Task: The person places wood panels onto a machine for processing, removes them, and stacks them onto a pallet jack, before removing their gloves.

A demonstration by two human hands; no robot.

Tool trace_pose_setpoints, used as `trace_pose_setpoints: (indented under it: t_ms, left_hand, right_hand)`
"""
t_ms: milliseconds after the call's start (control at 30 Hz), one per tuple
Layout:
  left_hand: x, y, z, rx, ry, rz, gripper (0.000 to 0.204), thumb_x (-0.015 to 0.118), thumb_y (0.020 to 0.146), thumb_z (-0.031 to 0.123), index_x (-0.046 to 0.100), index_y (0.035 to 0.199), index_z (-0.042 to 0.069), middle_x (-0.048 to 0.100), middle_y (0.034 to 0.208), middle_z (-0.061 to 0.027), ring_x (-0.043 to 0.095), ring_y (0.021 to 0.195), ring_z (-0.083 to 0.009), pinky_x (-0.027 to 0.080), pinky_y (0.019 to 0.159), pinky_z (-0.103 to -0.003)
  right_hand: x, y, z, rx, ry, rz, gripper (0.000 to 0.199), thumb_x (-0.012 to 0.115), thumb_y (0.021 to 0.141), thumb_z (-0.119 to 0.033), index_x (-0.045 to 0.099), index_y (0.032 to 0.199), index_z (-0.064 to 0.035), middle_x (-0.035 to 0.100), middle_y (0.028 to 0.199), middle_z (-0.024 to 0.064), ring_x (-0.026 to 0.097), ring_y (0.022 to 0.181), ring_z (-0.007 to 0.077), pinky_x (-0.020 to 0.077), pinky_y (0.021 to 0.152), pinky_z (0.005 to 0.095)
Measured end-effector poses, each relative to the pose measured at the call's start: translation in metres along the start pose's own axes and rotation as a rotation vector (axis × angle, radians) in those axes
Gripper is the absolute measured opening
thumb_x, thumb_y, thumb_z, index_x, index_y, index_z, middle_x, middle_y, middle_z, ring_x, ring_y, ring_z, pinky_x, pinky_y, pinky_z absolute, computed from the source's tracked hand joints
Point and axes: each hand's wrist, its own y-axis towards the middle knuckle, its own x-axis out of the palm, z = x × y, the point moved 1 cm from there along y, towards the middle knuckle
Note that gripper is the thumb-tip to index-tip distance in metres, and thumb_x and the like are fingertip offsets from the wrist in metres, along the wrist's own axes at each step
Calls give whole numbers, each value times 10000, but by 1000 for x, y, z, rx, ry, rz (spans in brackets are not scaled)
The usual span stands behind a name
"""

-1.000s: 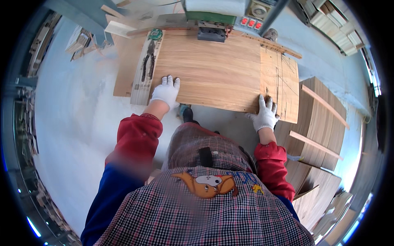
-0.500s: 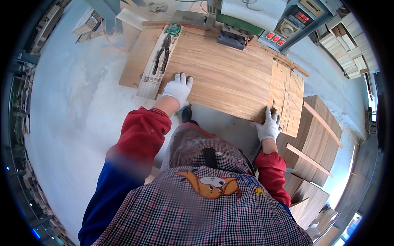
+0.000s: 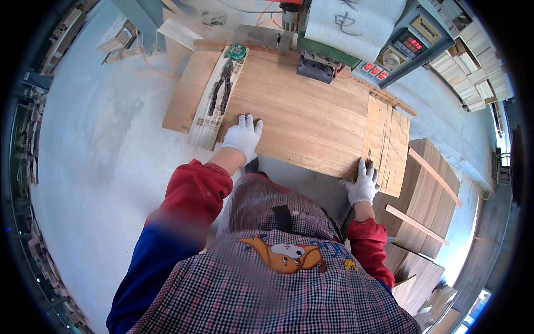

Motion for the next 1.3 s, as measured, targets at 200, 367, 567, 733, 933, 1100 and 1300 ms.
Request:
trace_pose_setpoints:
  t_ms: [200,367,567,733,933,1100,1300]
  left_hand:
    - [-5,0,1,-19,-3,-19,895,724,729,356,279,1437,37,333,1431,-250,347,1336,-372,441,979,-439]
    - [1,3,0,-9,0,-11,888,722,732,349,281,1433,29,327,1431,-260,342,1338,-379,442,980,-437]
    - [5,-2,-1,26,-31,91,662,587,782,199,372,1379,7,389,1372,-293,413,1257,-410,497,879,-441]
    - [8,4,2,-9,-21,39,821,687,753,324,315,1411,4,352,1401,-290,365,1311,-414,429,986,-438]
    - [16,2,0,-2,-54,131,666,586,807,242,360,1384,-1,376,1381,-296,396,1278,-418,452,945,-439]
    - [11,-1,3,11,-82,189,575,542,822,157,404,1358,1,394,1370,-289,419,1248,-421,466,909,-438]
    - [15,1,1,-5,-24,142,727,619,796,294,337,1399,3,363,1391,-295,386,1290,-421,441,963,-450]
  right_hand:
    - [0,1,0,10,-2,-8,1012,781,665,-495,230,1483,-266,168,1552,123,182,1411,354,264,1047,612]
    - [-3,0,-1,5,-10,-17,1006,778,673,-490,228,1483,-262,163,1552,132,180,1412,351,267,1046,607]
    - [-2,0,-2,-7,-24,-31,1004,774,677,-489,224,1484,-256,158,1554,125,172,1413,342,250,1060,597]
    - [-1,0,1,23,8,-36,1026,795,659,-466,217,1485,-273,161,1552,128,168,1417,348,233,1070,602]
    - [5,2,0,8,12,-3,1049,812,639,-446,217,1485,-273,178,1549,124,185,1412,357,236,1069,605]
    - [5,3,1,9,5,9,1049,814,641,-434,214,1487,-272,183,1548,119,189,1409,360,241,1067,606]
    - [8,2,1,4,0,13,1053,812,647,-422,200,1491,-270,181,1548,118,186,1412,351,237,1071,602]
